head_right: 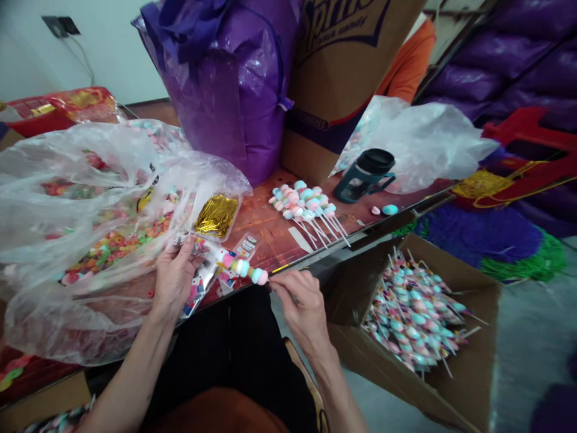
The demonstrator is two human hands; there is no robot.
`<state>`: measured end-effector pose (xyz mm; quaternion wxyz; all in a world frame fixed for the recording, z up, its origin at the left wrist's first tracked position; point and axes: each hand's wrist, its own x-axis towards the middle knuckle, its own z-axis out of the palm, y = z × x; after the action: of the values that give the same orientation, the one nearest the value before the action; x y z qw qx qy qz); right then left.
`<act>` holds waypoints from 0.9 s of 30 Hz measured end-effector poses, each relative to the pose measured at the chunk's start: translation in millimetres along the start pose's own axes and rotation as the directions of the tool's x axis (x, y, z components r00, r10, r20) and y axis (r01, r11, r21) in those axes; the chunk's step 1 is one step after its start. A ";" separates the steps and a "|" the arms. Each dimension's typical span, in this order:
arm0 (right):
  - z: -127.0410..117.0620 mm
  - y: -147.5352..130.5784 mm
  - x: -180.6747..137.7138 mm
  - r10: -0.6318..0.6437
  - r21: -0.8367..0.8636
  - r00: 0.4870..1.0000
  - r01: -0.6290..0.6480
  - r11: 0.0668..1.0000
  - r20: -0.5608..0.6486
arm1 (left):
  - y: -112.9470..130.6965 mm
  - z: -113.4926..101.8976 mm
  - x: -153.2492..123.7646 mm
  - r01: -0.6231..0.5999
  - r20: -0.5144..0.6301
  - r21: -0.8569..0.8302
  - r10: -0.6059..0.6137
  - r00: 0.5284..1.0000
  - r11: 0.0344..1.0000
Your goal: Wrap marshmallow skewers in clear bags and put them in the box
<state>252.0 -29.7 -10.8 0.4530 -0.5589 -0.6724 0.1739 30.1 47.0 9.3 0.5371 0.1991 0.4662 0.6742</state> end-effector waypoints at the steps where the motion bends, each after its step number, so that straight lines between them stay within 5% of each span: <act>1: 3.7 0.1 -0.8 0.016 0.034 1.000 -0.016 0.999 0.002 | -1.3 0.5 -0.8 -0.020 0.022 0.010 0.020 1.000 1.000; 12: 19.1 -5.7 -3.0 0.244 0.297 0.964 -0.264 0.918 0.103 | -10.0 -5.5 3.4 -0.001 0.057 0.023 0.000 0.998 1.000; 27: 46.0 -20.8 -7.2 0.156 0.219 0.988 -0.153 0.964 0.002 | -20.1 5.0 -20.2 0.143 0.166 0.116 -0.161 0.973 0.983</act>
<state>202.4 -30.3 -22.7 0.5017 -0.5578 -0.6001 0.2774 51.7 30.4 -0.4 0.6151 0.2487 0.4654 0.5858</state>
